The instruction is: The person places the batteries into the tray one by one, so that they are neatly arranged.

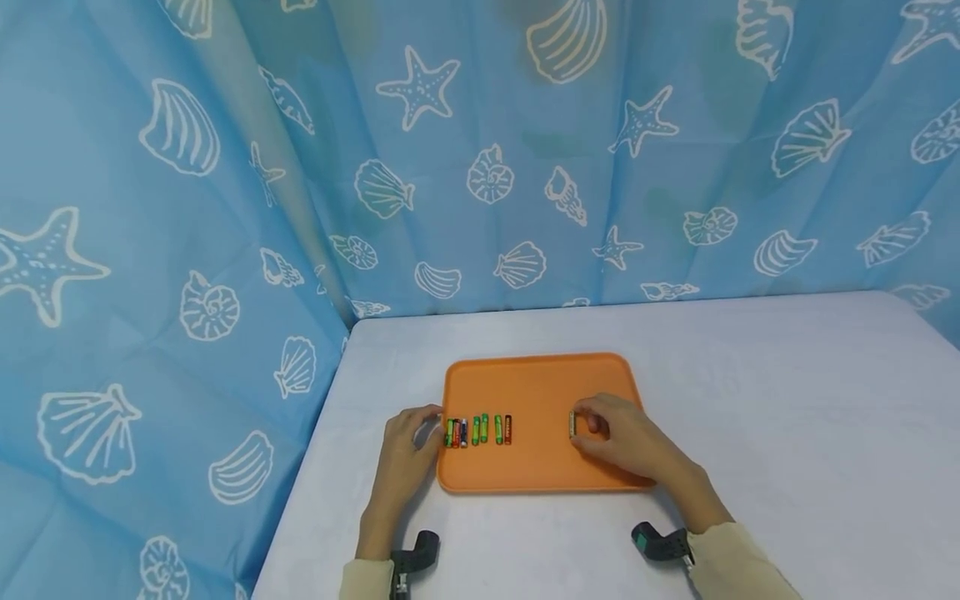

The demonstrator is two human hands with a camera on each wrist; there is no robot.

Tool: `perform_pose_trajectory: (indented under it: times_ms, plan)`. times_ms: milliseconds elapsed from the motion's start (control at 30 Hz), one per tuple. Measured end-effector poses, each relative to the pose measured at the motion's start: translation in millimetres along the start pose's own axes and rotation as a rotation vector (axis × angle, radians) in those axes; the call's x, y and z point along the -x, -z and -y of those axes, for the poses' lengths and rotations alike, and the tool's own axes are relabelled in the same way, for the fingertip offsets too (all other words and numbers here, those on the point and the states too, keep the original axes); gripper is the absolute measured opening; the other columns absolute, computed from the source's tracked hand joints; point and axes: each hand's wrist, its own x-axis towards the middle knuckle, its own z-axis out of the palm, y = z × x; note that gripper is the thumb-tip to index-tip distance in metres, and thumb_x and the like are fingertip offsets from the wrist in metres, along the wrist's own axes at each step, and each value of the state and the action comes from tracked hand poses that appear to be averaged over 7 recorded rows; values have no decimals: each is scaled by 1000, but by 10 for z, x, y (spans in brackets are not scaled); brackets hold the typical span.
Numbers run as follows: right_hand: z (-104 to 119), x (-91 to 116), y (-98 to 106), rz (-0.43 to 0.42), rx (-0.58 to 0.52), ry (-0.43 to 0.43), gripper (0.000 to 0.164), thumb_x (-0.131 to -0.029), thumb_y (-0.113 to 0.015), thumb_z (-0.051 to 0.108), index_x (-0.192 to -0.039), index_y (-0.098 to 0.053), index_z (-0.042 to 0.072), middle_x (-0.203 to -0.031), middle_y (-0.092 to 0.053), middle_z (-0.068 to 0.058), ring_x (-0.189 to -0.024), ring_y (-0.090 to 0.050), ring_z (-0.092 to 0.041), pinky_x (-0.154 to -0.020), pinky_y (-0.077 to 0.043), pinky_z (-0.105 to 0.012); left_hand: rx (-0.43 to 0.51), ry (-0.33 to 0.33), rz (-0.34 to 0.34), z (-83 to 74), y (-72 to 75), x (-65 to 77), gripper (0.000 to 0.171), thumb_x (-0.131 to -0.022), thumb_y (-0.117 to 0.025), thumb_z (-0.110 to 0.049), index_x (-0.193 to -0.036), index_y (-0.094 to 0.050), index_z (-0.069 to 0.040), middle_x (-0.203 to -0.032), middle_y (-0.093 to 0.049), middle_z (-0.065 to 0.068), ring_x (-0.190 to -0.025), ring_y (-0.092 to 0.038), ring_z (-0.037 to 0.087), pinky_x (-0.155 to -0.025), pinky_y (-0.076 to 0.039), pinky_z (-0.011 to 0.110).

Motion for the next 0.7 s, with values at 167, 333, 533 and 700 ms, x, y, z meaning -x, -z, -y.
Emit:
perform_pose_trajectory:
  times_ms: [167, 333, 533, 700]
  plan:
    - [50, -43, -57, -21, 28, 24, 34, -84, -81, 31, -109, -66, 12, -80, -49, 8, -74, -45, -9, -65, -40, -25, -2, 8, 7, -18, 9, 0, 32, -97, -65, -27, -129, -65, -23, -129, -59, -2, -133, -42, 24, -114, -35, 52]
    - [176, -135, -161, -11, 50, 49, 34, -85, -81, 33, -108, -66, 13, -78, -48, 8, -72, -43, -9, -65, -39, -27, 0, 4, -8, 18, 17, 5, 31, -97, -66, -28, -128, -66, -23, -127, -60, -3, -133, -42, 23, -114, -34, 52]
    - [282, -196, -267, 9, 49, 57, 34, -86, -79, 35, -109, -65, 14, -77, -46, 10, -74, -43, -9, -68, -37, -28, 7, -3, -7, 34, -16, 7, 31, -96, -66, -28, -127, -66, -24, -127, -60, -4, -133, -42, 22, -114, -34, 51]
    - [313, -216, -328, -12, 54, 83, 35, -87, -78, 36, -112, -65, 13, -77, -45, 10, -74, -41, -9, -68, -36, -29, 8, -14, -8, 14, -6, -1, 31, -97, -65, -28, -127, -66, -23, -127, -60, -4, -133, -42, 23, -114, -35, 51]
